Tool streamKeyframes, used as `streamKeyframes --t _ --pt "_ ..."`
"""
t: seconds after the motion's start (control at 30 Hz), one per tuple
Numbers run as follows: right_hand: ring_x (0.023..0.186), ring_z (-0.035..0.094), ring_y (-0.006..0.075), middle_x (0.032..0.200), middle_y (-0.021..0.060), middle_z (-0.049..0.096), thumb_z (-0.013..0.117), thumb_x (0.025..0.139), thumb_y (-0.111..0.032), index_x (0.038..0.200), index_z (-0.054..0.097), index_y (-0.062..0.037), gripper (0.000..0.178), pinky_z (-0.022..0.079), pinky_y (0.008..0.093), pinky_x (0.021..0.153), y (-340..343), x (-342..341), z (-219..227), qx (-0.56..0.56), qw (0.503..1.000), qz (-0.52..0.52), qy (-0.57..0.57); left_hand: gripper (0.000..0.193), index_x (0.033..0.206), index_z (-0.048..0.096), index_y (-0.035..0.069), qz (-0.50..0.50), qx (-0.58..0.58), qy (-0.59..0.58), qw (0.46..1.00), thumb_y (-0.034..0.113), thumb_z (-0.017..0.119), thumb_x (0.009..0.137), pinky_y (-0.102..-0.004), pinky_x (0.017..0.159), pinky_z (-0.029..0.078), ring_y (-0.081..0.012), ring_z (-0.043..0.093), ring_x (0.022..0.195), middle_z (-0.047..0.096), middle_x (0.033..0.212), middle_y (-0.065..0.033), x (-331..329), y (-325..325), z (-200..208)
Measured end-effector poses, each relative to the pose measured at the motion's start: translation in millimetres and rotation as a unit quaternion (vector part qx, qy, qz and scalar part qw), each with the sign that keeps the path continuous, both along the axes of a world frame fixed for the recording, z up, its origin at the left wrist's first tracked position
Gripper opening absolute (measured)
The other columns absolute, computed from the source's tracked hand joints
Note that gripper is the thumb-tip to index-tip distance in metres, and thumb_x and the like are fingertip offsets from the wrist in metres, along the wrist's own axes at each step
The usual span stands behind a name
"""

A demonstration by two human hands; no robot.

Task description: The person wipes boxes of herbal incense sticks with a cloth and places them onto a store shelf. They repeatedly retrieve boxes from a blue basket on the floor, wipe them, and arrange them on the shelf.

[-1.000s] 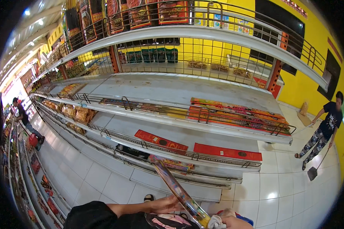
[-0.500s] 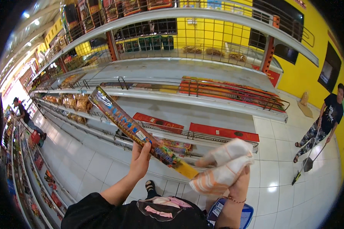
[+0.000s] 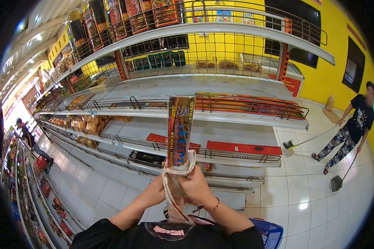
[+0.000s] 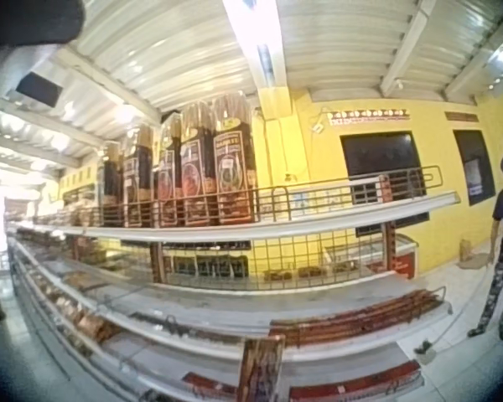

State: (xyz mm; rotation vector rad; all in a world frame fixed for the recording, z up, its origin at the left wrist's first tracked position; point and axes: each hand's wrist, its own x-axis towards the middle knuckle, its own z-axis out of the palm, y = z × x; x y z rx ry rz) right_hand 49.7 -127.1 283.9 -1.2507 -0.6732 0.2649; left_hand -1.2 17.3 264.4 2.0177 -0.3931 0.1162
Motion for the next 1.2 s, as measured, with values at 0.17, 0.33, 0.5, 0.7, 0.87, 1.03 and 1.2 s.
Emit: streamKeyframes --t 0.17,0.33,0.5,0.7,0.87,1.03,1.2 --pt "0.081 0.059 0.0176 0.090 0.0133 0.060 0.057 0.079 -0.005 0.102 0.050 0.0021 0.025 0.049 0.0289 0.070 -1.1 25.1 31.2 0.154 0.987 -0.030 0.040 0.045 0.123 0.037 0.000 -0.081 0.035 0.041 0.995 0.016 0.046 0.083 -0.0357 0.101 0.022 -0.0325 0.028 0.124 0.034 0.130 -0.0201 -2.8 2.4 7.8" --pt "0.081 0.059 0.0172 0.092 0.0126 0.060 0.049 0.081 -0.001 0.102 0.052 0.0022 0.022 0.048 0.0276 0.072 -7.8 27.6 80.3 0.255 0.963 -0.024 0.089 0.047 0.127 0.030 -0.001 -0.032 0.021 0.154 0.987 0.013 0.043 0.084 -0.0364 0.095 0.030 -0.0370 0.039 0.114 0.042 0.120 -0.0257 -17.9 -0.5 14.9" --pt "0.086 0.057 0.0144 0.094 0.0089 0.060 0.051 0.080 -0.001 0.102 0.054 0.0018 0.023 0.046 0.0265 0.076 0.2 6.7 7.3 0.136 0.987 -0.089 0.001 0.048 0.125 0.030 -0.004 -0.008 0.033 0.035 0.999 0.015 0.043 0.083 -0.0362 0.090 0.035 -0.0379 0.045 0.107 0.046 0.113 -0.0267 -14.6 6.1 -6.3" --pt "0.082 0.059 0.0173 0.091 0.0123 0.061 0.055 0.080 -0.002 0.101 0.052 0.0014 0.021 0.050 0.0282 0.068 -14.8 22.0 50.6 0.228 0.968 -0.029 0.103 0.042 0.122 0.033 -0.001 -0.041 0.101 0.006 0.994 0.018 0.042 0.085 -0.0386 0.084 0.039 -0.0383 0.049 0.100 0.051 0.106 -0.0256 -14.7 2.6 -4.2" --pt "0.074 0.060 0.0202 0.090 0.0120 0.059 0.049 0.086 -0.018 0.105 0.050 -0.0040 0.023 0.051 0.0295 0.062 -28.5 41.8 69.6 0.249 0.964 -0.071 0.055 0.042 0.123 0.032 0.001 -0.025 0.098 0.146 0.984 0.019 0.044 0.087 -0.0362 0.080 0.042 -0.0365 0.054 0.095 0.054 0.102 -0.0234 -20.5 -1.3 15.6" --pt "0.095 0.054 0.0234 0.107 0.0162 0.053 0.042 0.089 -0.023 0.114 0.044 -0.0009 0.033 0.045 0.0329 0.082 -89.2 56.4 75.1 0.334 0.903 -0.268 -0.034 0.027 0.112 0.041 -0.001 -0.028 0.010 0.170 0.985 0.013 0.043 0.089 -0.0289 0.070 0.045 -0.0173 0.059 0.078 0.060 0.085 -0.0116 -20.5 2.9 1.1" --pt "0.107 0.046 0.0230 0.118 0.0138 0.046 0.038 0.091 -0.025 0.120 0.039 -0.0013 0.038 0.038 0.0344 0.092 -86.3 41.1 49.5 0.376 0.891 -0.253 0.038 0.021 0.104 0.045 0.000 0.058 -0.091 0.134 0.985 0.016 0.043 0.090 -0.0280 0.067 0.045 -0.0130 0.057 0.072 0.060 0.080 -0.0097 -14.3 4.8 -0.7"
